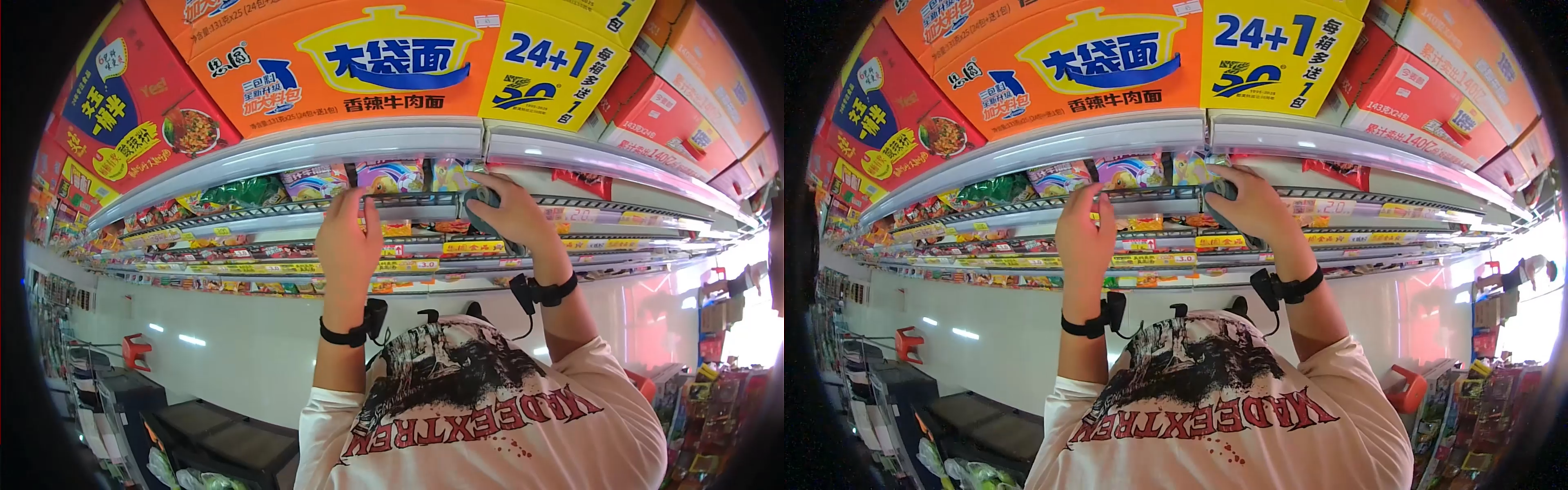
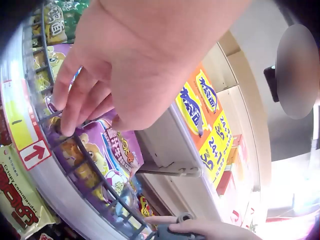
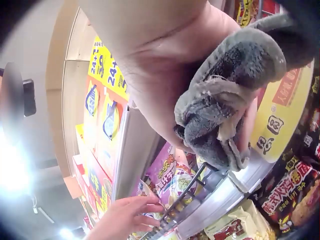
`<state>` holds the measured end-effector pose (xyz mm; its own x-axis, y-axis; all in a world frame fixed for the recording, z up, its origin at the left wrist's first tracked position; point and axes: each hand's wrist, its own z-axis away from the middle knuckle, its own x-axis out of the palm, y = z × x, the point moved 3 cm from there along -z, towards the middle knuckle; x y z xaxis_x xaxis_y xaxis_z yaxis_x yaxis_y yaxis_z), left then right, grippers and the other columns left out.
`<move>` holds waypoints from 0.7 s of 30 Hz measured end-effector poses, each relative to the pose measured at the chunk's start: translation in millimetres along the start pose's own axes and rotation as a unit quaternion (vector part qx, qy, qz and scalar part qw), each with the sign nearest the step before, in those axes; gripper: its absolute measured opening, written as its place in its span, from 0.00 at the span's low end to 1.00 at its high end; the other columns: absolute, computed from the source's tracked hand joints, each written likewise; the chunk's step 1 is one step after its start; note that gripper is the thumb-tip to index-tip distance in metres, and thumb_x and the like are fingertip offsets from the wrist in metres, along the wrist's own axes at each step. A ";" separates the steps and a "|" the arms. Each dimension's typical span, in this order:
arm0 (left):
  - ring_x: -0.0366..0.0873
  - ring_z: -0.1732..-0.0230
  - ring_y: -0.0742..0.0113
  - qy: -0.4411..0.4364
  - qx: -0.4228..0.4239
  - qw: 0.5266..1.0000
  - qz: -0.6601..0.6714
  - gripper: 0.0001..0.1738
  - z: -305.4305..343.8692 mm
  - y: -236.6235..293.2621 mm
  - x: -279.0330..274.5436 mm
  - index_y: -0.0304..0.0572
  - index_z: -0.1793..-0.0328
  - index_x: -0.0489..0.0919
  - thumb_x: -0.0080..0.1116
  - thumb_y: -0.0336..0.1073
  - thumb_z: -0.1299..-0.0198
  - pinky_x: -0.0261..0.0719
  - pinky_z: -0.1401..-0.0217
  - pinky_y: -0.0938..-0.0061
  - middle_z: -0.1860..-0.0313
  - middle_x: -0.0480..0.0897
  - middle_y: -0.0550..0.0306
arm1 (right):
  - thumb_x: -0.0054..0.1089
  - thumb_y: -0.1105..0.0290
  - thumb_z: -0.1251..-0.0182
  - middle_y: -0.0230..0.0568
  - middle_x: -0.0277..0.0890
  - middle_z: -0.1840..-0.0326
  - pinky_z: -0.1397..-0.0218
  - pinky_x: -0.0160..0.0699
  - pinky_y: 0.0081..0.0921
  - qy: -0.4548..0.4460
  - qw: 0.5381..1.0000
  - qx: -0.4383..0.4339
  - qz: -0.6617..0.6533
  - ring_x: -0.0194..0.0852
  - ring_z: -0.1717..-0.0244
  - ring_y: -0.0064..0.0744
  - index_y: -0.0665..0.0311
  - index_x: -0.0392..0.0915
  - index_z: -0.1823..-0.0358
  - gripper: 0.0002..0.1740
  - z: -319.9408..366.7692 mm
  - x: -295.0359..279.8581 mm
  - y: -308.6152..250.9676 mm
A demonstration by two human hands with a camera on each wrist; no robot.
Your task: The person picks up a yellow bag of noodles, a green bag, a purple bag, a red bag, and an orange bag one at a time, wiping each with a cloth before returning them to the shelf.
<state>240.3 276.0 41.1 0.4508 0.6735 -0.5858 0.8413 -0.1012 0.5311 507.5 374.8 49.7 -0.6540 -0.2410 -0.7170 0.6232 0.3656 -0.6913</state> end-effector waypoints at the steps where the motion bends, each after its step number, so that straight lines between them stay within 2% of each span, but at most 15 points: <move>1: 0.88 0.59 0.50 -0.008 -0.002 1.000 0.028 0.11 4.7 3.5 2.3 0.38 0.46 0.84 0.62 0.35 0.29 0.86 0.57 0.60 0.49 0.87 0.48 | 0.72 0.62 0.34 0.55 0.80 0.34 0.30 0.75 0.36 0.017 0.999 -0.026 0.007 0.80 0.36 0.51 0.60 0.78 0.28 0.32 -0.1 2.4 4.9; 3: 0.88 0.57 0.57 -0.028 -0.003 0.996 0.087 0.10 12.9 8.4 9.1 0.36 0.46 0.84 0.61 0.30 0.30 0.85 0.56 0.63 0.46 0.85 0.48 | 0.72 0.62 0.34 0.55 0.79 0.35 0.29 0.74 0.36 0.050 0.997 -0.052 0.022 0.79 0.35 0.50 0.60 0.79 0.29 0.32 0.8 6.5 13.2; 6: 0.87 0.59 0.57 -0.048 0.021 0.992 0.111 0.09 18.1 7.1 23.2 0.35 0.47 0.84 0.60 0.28 0.30 0.85 0.55 0.64 0.46 0.85 0.49 | 0.72 0.60 0.35 0.57 0.77 0.33 0.28 0.73 0.38 0.095 0.993 -0.062 0.007 0.77 0.33 0.53 0.62 0.80 0.31 0.31 5.2 5.0 14.3; 10: 0.87 0.58 0.58 -0.079 -0.022 0.983 0.164 0.09 21.9 3.4 31.6 0.33 0.47 0.84 0.60 0.27 0.29 0.85 0.52 0.65 0.47 0.86 0.50 | 0.73 0.62 0.35 0.56 0.77 0.33 0.27 0.74 0.39 0.178 0.983 -0.052 -0.010 0.77 0.33 0.55 0.64 0.84 0.36 0.27 23.2 -5.6 2.7; 11: 0.87 0.58 0.59 -0.088 -0.028 0.982 0.167 0.09 22.3 4.6 31.0 0.33 0.46 0.84 0.59 0.27 0.29 0.85 0.52 0.66 0.47 0.86 0.50 | 0.72 0.65 0.34 0.51 0.78 0.36 0.30 0.75 0.36 0.201 0.977 -0.062 -0.019 0.79 0.35 0.49 0.64 0.85 0.39 0.24 29.6 -8.7 1.7; 13: 0.87 0.56 0.62 -0.122 -0.040 0.971 0.200 0.10 24.2 4.9 33.3 0.34 0.45 0.84 0.59 0.28 0.27 0.85 0.50 0.67 0.46 0.86 0.51 | 0.71 0.67 0.34 0.47 0.78 0.37 0.31 0.75 0.34 0.213 0.972 -0.044 -0.094 0.79 0.36 0.43 0.66 0.85 0.40 0.22 41.9 -15.9 2.5; 15: 0.87 0.53 0.64 -0.175 -0.056 0.948 0.261 0.11 31.3 5.3 37.1 0.34 0.44 0.84 0.58 0.31 0.25 0.84 0.47 0.68 0.45 0.86 0.51 | 0.69 0.71 0.32 0.40 0.79 0.38 0.32 0.74 0.31 0.208 0.959 -0.007 -0.190 0.78 0.38 0.34 0.68 0.86 0.41 0.19 56.5 -21.1 4.2; 18: 0.86 0.47 0.66 -0.275 -0.113 0.861 0.413 0.15 46.0 21.4 48.0 0.33 0.40 0.84 0.56 0.37 0.20 0.81 0.41 0.69 0.42 0.86 0.52 | 0.68 0.71 0.30 0.39 0.79 0.38 0.31 0.74 0.31 0.180 0.939 0.036 -0.291 0.77 0.38 0.33 0.70 0.86 0.42 0.18 75.1 -25.1 0.4; 19: 0.84 0.41 0.63 -0.306 -0.115 0.834 0.445 0.21 54.7 23.0 54.8 0.34 0.33 0.80 0.52 0.44 0.17 0.79 0.35 0.66 0.37 0.84 0.51 | 0.68 0.72 0.30 0.38 0.79 0.38 0.30 0.72 0.31 0.177 0.937 0.047 -0.296 0.76 0.37 0.32 0.69 0.86 0.42 0.17 81.6 -25.4 0.1; 21: 0.84 0.39 0.63 -0.290 -0.132 0.811 0.491 0.22 63.8 33.8 62.0 0.36 0.28 0.77 0.52 0.44 0.18 0.78 0.33 0.67 0.37 0.84 0.51 | 0.68 0.73 0.30 0.40 0.79 0.38 0.29 0.71 0.32 0.125 0.935 0.064 -0.324 0.75 0.36 0.33 0.69 0.87 0.42 0.17 96.8 -26.7 -7.0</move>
<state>315.7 267.6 -16.4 0.9935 -0.1021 0.0502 -0.0671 -0.1695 0.9832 562.1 291.7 65.1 -0.9823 -0.1512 -0.1105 0.0957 0.1014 -0.9902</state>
